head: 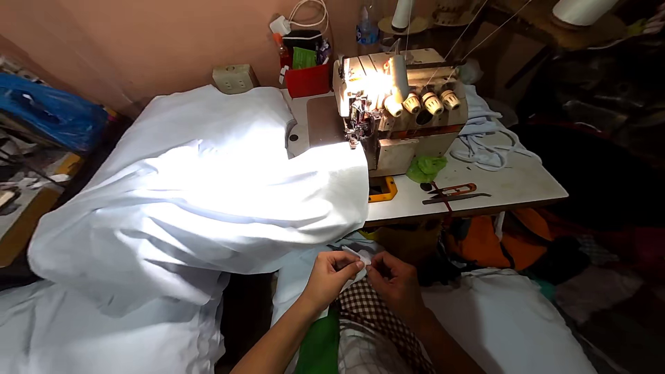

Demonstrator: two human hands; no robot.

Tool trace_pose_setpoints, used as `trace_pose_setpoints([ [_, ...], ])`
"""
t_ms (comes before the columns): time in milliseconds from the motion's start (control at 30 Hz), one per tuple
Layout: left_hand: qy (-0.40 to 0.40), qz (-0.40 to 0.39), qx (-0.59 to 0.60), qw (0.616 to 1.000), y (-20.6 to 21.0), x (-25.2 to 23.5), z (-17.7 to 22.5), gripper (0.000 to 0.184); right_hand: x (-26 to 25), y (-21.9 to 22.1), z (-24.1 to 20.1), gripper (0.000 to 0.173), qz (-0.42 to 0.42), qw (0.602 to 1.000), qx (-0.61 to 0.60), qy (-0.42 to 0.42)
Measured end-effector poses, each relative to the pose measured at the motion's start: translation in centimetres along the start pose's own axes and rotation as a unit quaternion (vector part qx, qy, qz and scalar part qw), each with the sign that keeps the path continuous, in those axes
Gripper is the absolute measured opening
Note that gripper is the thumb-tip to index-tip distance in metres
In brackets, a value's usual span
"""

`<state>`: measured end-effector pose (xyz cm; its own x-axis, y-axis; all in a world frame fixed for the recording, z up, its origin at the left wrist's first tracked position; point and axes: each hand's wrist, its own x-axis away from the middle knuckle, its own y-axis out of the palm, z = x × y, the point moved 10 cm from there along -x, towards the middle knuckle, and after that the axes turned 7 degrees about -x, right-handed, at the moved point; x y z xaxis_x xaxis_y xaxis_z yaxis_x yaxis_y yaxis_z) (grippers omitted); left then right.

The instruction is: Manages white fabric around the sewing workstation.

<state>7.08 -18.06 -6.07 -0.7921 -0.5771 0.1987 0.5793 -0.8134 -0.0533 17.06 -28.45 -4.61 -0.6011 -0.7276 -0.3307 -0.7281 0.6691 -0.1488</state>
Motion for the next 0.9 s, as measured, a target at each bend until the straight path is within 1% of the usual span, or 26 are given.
trace_pose_setpoints([
  [67, 0.017, -0.006, -0.016, 1.0, -0.1, 0.2, 0.4, 0.008, -0.1, 0.2, -0.8, 0.012, 0.009, 0.999, 0.033, -0.033],
  [167, 0.029, -0.003, -0.015, 0.999, 0.0, 0.3, 0.8, 0.01, -0.1, 0.1, -1.9, 0.012, 0.026, 0.997, 0.062, -0.049],
  [267, 0.027, 0.02, -0.007, 0.999, -0.2, 0.3, 0.8, 0.013, -0.2, 0.9, -3.1, 0.026, 0.011, 0.991, 0.104, -0.079],
  [300, 0.025, 0.026, -0.008, 0.999, -0.4, 0.3, 0.8, 0.014, -0.3, 1.2, -3.5, 0.027, 0.007, 0.988, 0.124, -0.094],
  [367, 0.019, 0.04, -0.009, 0.999, -0.8, 0.5, 1.0, 0.015, -0.6, 1.8, -4.3, 0.026, 0.0, 0.981, 0.148, -0.125],
  [467, 0.02, 0.044, -0.018, 0.999, -1.1, 0.9, 1.6, 0.013, -0.6, 1.5, -5.0, 0.02, 0.01, 0.977, 0.146, -0.158],
  [533, 0.047, 0.069, -0.034, 0.996, -1.9, 1.1, 2.7, 0.012, 0.0, 0.2, -4.5, 0.02, 0.03, 0.975, 0.165, -0.146],
  [567, 0.073, 0.098, -0.042, 0.992, -2.8, 1.3, 3.8, 0.013, 0.6, -0.9, -3.6, 0.021, 0.039, 0.975, 0.185, -0.116],
  [600, 0.106, 0.135, -0.047, 0.984, -4.0, 1.7, 5.2, 0.013, 1.6, -2.3, -2.0, 0.022, 0.041, 0.976, 0.203, -0.062],
  [633, 0.147, 0.176, -0.05, 0.972, -5.4, 2.2, 6.9, 0.013, 3.0, -3.9, 0.4, 0.023, 0.032, 0.976, 0.216, 0.019],
  [667, 0.192, 0.219, -0.055, 0.955, -6.7, 3.0, 8.7, 0.013, 5.1, -5.6, 3.5, 0.027, 0.011, 0.968, 0.223, 0.119],
  [700, 0.239, 0.257, -0.065, 0.934, -7.8, 3.9, 10.3, 0.013, 7.6, -7.2, 7.1, 0.034, -0.016, 0.947, 0.23, 0.225],
  [733, 0.287, 0.286, -0.084, 0.91, -8.4, 4.9, 11.6, 0.013, 10.5, -8.6, 10.9, 0.043, -0.052, 0.915, 0.24, 0.321],
  [767, 0.331, 0.298, -0.115, 0.888, -8.4, 5.7, 12.6, 0.013, 13.2, -9.5, 13.9, 0.052, -0.089, 0.878, 0.244, 0.401],
  [800, 0.371, 0.289, -0.15, 0.869, -7.6, 6.2, 13.2, 0.014, 14.3, -9.8, 14.9, 0.055, -0.095, 0.871, 0.243, 0.416],
  [833, 0.408, 0.266, -0.18, 0.855, -6.2, 6.3, 13.4, 0.018, 13.0, -9.5, 13.5, 0.062, -0.068, 0.903, 0.226, 0.36],
  [867, 0.439, 0.232, -0.203, 0.844, -4.3, 6.4, 13.1, 0.021, 10.5, -8.4, 10.0, 0.072, -0.03, 0.951, 0.189, 0.245],
  [900, 0.467, 0.194, -0.222, 0.834, -2.0, 6.9, 12.4, 0.022, 8.0, -6.7, 5.6, 0.083, -0.007, 0.982, 0.152, 0.114],
])
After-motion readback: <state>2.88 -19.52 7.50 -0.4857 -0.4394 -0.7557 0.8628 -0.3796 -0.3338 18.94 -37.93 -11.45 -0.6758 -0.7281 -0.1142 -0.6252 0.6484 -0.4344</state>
